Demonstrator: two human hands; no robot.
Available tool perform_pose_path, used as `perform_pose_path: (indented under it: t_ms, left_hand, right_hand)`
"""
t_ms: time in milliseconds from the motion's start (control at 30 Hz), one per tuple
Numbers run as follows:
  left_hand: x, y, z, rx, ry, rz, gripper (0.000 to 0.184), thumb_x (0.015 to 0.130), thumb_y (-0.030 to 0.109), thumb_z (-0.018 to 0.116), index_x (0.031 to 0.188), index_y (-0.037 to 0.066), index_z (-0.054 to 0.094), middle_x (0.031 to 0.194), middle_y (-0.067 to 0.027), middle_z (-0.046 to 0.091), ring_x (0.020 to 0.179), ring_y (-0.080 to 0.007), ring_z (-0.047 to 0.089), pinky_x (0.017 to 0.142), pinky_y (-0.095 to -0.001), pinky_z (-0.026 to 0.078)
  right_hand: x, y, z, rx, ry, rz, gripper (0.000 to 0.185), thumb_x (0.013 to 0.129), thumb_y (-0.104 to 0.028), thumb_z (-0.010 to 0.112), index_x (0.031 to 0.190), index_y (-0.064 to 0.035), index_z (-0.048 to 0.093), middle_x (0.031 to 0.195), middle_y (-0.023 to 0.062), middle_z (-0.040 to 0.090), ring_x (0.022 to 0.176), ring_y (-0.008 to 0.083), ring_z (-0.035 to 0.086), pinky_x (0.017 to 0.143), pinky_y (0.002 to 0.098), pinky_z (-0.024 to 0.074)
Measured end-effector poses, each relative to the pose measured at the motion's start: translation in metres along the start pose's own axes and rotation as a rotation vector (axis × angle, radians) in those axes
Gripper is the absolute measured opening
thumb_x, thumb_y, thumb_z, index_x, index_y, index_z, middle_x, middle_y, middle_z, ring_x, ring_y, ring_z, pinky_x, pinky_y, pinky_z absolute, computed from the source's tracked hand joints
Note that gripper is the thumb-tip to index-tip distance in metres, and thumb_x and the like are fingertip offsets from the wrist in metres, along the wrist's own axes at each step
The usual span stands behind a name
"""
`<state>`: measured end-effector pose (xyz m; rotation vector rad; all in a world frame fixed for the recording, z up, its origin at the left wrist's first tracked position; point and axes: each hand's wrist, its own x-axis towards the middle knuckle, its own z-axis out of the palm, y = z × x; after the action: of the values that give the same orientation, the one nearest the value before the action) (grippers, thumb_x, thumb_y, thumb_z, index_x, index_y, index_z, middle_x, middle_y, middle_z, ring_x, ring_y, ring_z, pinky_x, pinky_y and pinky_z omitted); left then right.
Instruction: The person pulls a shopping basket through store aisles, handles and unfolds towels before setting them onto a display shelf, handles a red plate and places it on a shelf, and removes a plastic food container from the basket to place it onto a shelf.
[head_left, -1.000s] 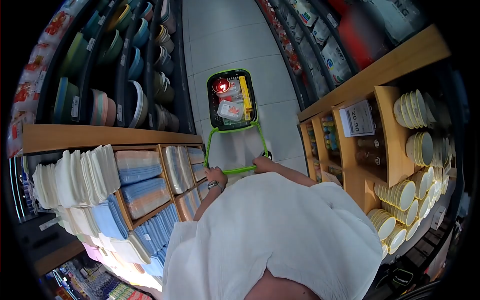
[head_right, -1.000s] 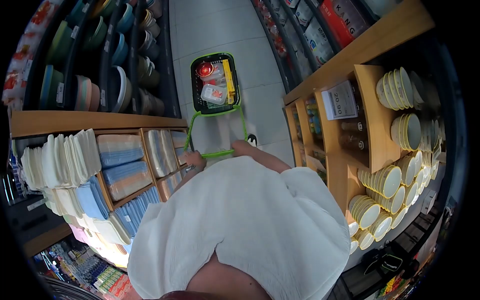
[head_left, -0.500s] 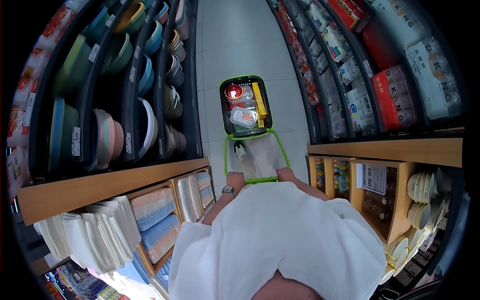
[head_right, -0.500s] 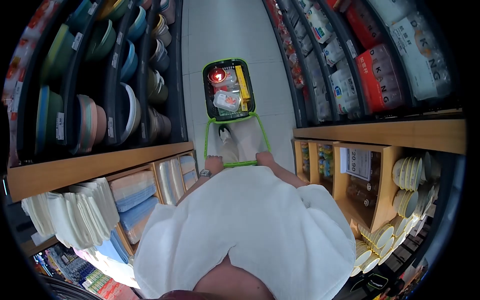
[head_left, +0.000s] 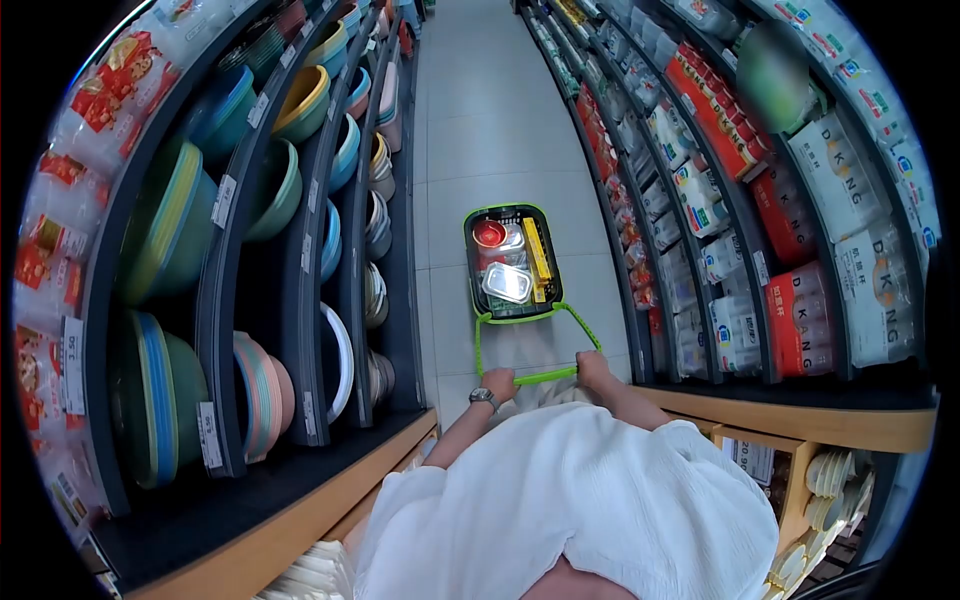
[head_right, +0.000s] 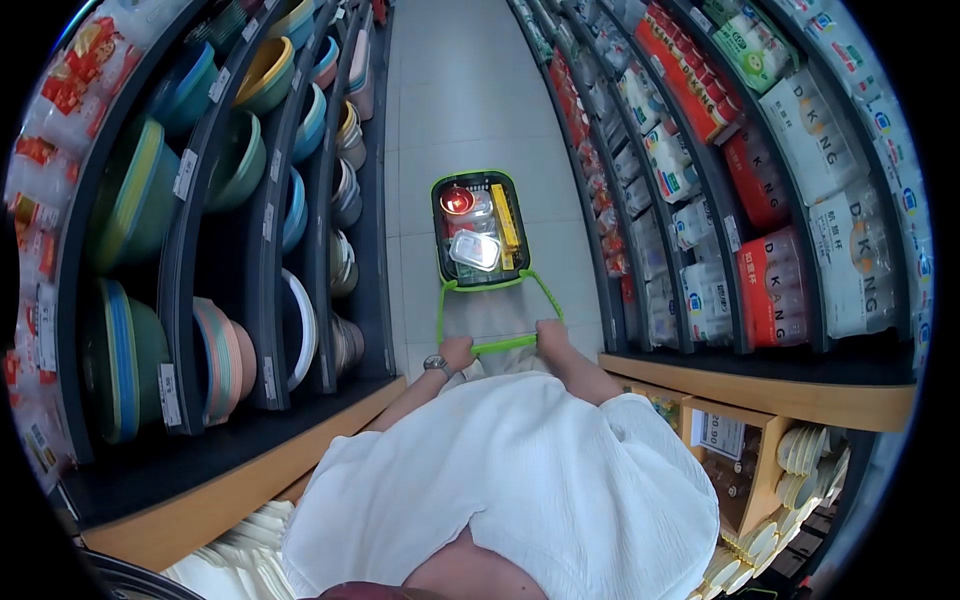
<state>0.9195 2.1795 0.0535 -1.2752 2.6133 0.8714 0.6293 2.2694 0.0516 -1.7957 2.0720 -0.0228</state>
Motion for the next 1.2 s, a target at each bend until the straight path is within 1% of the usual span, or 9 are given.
perform_pose_path:
  t_ms: [167,233,367,500,833,933,1033,1067,1200]
  left_hand:
    - [0.056,0.007,-0.033,0.019,-0.092,-0.062,0.025,0.081,0.031,0.069,0.088,0.008,0.074,0.092,-0.0187,0.073,0.088,-0.0372,0.072,0.077,-0.0496,0.058]
    - [0.075,0.003,-0.029,0.016,-0.078,-0.069,0.023,0.080,0.030,0.069,0.086,0.008,0.074,0.092,-0.0188,0.073,0.088,-0.0370,0.072,0.076,-0.0498,0.058]
    - [0.121,-0.008,-0.042,0.045,-0.194,-0.105,0.024,0.080,0.030,0.068,0.088,0.008,0.075,0.094,-0.0192,0.074,0.090,-0.0379,0.072,0.077,-0.0499,0.058]
    - [0.189,-0.023,-0.076,0.060,-0.345,-0.175,0.022,0.082,0.025,0.067,0.092,0.007,0.075,0.097,-0.0199,0.074,0.093,-0.0383,0.072,0.082,-0.0493,0.058]
    - [0.358,-0.031,-0.182,0.210,-0.142,-0.239,0.020,0.081,0.020,0.068,0.096,0.007,0.072,0.098,-0.0182,0.074,0.095,-0.0369,0.071,0.084,-0.0512,0.054]
    - [0.381,-0.014,-0.197,0.190,0.107,-0.162,0.022,0.078,0.021,0.069,0.095,0.007,0.068,0.094,-0.0162,0.071,0.092,-0.0345,0.068,0.081,-0.0503,0.047]
    - [0.405,-0.024,-0.191,0.119,0.100,-0.223,0.020,0.080,0.021,0.067,0.094,0.007,0.068,0.094,-0.0177,0.072,0.092,-0.0364,0.069,0.081,-0.0528,0.049]
    - [0.411,-0.034,-0.188,0.115,0.101,-0.219,0.020,0.080,0.021,0.067,0.094,0.007,0.068,0.094,-0.0177,0.072,0.092,-0.0364,0.069,0.081,-0.0528,0.049]
    - [0.452,-0.085,-0.190,-0.057,-0.098,-0.175,0.030,0.082,0.030,0.070,0.097,0.005,0.072,0.098,-0.0217,0.073,0.095,-0.0396,0.070,0.083,-0.0527,0.054]
  right_hand:
    - [0.059,0.007,-0.051,0.006,-0.174,0.116,0.018,0.071,-0.011,0.072,0.089,-0.0094,0.073,0.087,0.0176,0.072,0.087,0.0392,0.071,0.080,0.0476,0.0575]
    - [0.087,0.033,-0.031,-0.005,-0.280,0.080,0.022,0.069,-0.015,0.075,0.091,-0.0123,0.075,0.089,0.0162,0.073,0.091,0.0370,0.071,0.081,0.0463,0.0575]
    - [0.129,0.049,-0.033,0.039,-0.262,0.020,0.026,0.066,-0.023,0.081,0.090,-0.0155,0.077,0.089,0.0146,0.073,0.092,0.0347,0.071,0.084,0.0449,0.0569]
    - [0.197,0.068,-0.059,0.072,-0.161,-0.136,0.021,0.069,-0.018,0.077,0.089,-0.0109,0.076,0.089,0.0156,0.073,0.089,0.0364,0.071,0.082,0.0464,0.0573]
    - [0.397,0.100,-0.126,0.073,-0.198,-0.290,0.022,0.075,-0.025,0.072,0.086,-0.0065,0.073,0.088,0.0179,0.073,0.085,0.0381,0.071,0.079,0.0494,0.0574]
    - [0.444,0.099,-0.140,0.084,-0.236,-0.282,0.024,0.074,-0.024,0.072,0.086,-0.0043,0.073,0.089,0.0180,0.074,0.087,0.0372,0.072,0.082,0.0491,0.0575]
    - [0.474,0.097,-0.139,0.012,-0.208,-0.288,0.023,0.073,-0.024,0.073,0.086,-0.0045,0.074,0.091,0.0182,0.074,0.089,0.0368,0.072,0.083,0.0495,0.0573]
    - [0.484,0.095,-0.141,0.028,-0.334,-0.264,0.024,0.073,-0.024,0.073,0.087,-0.0046,0.075,0.092,0.0195,0.074,0.090,0.0382,0.072,0.083,0.0500,0.0572]
    - [0.524,0.105,-0.133,0.058,-0.411,-0.241,0.024,0.075,-0.025,0.072,0.090,-0.0054,0.076,0.093,0.0206,0.074,0.091,0.0401,0.072,0.083,0.0509,0.0575]
